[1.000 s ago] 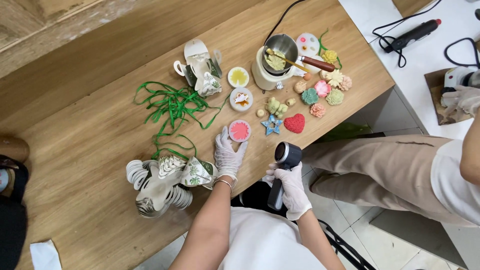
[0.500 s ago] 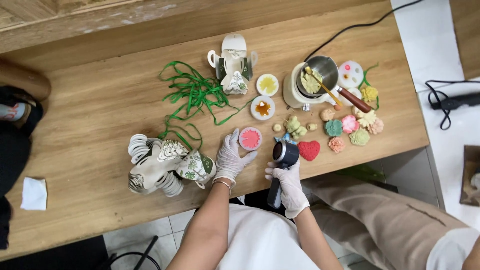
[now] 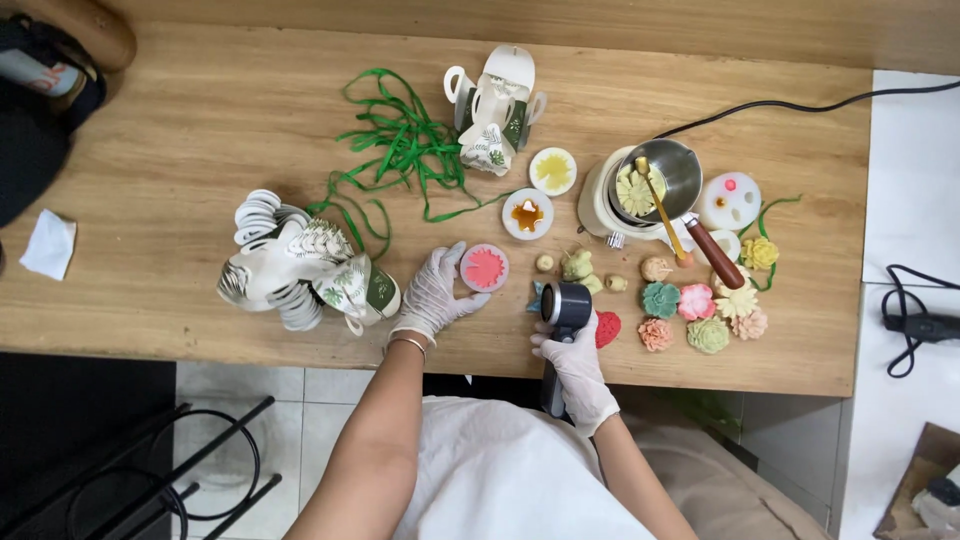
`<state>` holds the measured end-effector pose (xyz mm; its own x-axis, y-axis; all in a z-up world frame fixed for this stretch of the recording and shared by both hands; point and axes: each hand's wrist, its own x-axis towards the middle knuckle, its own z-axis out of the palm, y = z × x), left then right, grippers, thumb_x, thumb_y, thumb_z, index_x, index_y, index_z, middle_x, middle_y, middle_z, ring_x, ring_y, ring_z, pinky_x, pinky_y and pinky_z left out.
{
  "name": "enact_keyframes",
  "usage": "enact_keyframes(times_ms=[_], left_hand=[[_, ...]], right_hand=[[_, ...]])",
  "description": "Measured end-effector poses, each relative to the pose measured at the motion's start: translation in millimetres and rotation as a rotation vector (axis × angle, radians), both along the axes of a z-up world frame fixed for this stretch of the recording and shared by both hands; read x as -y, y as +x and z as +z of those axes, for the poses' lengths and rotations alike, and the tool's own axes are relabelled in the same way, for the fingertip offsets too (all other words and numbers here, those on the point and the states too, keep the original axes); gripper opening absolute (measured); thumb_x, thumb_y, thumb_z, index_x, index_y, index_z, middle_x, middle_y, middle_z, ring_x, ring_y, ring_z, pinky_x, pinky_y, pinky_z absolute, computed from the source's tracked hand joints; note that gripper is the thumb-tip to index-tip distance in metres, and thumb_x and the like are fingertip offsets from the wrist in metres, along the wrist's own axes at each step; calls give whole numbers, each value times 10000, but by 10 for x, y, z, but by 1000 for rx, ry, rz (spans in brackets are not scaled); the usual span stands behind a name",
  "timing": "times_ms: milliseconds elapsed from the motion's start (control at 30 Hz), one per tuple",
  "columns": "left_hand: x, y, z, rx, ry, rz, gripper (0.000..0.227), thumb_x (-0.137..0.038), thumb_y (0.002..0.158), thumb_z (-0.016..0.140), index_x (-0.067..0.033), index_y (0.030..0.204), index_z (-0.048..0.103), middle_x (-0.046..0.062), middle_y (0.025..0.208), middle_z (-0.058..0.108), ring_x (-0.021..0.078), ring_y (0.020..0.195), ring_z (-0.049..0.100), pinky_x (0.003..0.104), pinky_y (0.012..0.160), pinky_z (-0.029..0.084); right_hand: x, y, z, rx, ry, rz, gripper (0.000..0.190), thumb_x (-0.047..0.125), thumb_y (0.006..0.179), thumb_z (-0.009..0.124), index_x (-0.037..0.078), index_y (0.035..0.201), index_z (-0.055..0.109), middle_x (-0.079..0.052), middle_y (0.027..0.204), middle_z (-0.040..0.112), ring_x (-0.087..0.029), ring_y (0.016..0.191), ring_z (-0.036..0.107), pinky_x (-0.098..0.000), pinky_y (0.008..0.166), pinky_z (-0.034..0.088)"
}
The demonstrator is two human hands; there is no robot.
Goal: The person uses a heat gun to melt and smooth the surfaces of decorative shaped candles on a wooden workbench, moving between several candle pieces. They handle a wick, retrieve supplies from a shelf, and hold a candle while working on it with the heat gun.
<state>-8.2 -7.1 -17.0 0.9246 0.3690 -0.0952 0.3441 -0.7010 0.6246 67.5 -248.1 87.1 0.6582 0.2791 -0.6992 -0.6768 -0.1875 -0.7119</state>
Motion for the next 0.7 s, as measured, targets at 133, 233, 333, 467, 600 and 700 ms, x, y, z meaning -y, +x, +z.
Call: enact_keyframes(times_ms=[133, 233, 333, 467, 600, 700], left_hand=[[60, 2, 36, -9, 29, 33, 1049, -510, 660, 871, -66, 1490, 407, 208, 1332, 484, 371, 1239, 519, 452, 1062, 452], [170, -65, 155, 46, -4, 124, 983, -469, 677, 870, -88, 1469, 429, 187, 1344, 496, 361, 1252, 526, 451, 1054, 449], [367, -254, 292, 145, 18, 193, 929, -392, 734, 851, -64, 1482, 409, 201, 1336, 485, 388, 1229, 515, 467, 1052, 438], [723, -663, 521, 71, -49, 258, 746, -263, 816, 773, -94, 1463, 442, 190, 1306, 506, 381, 1207, 528, 466, 1025, 452], [987, -1098, 684, 41, -66, 298, 581, -227, 836, 748, -96, 1355, 523, 164, 1227, 550, 375, 1118, 579, 472, 928, 496], [996, -1344, 957, -39, -206, 334, 453, -201, 881, 691, -102, 1302, 556, 143, 1194, 574, 326, 1004, 654, 442, 863, 540]], right_hand=[[26, 21, -80, 3, 30, 65, 759, -152, 737, 567, 149, 1403, 360, -134, 1149, 629, -233, 997, 690, -372, 812, 593], [29, 40, -199, 32, 125, 95, 735, -153, 744, 567, 116, 1402, 379, -121, 1163, 625, -240, 992, 674, -376, 820, 594], [-8, 59, -232, 21, 171, 150, 735, -159, 734, 549, 112, 1396, 380, -132, 1148, 646, -240, 996, 687, -377, 836, 609], [-146, 73, 23, 74, 59, 472, 881, -160, 712, 577, 160, 1507, 370, -84, 1068, 605, -198, 885, 602, -337, 794, 558], [-261, 87, -177, 594, -94, 1022, 987, -156, 639, 633, 126, 1545, 359, -188, 1075, 515, -326, 975, 566, -377, 901, 506], [-374, 126, -460, 756, -118, 1229, 899, -134, 683, 609, 130, 1518, 408, -198, 1117, 554, -365, 1058, 575, -401, 972, 472]])
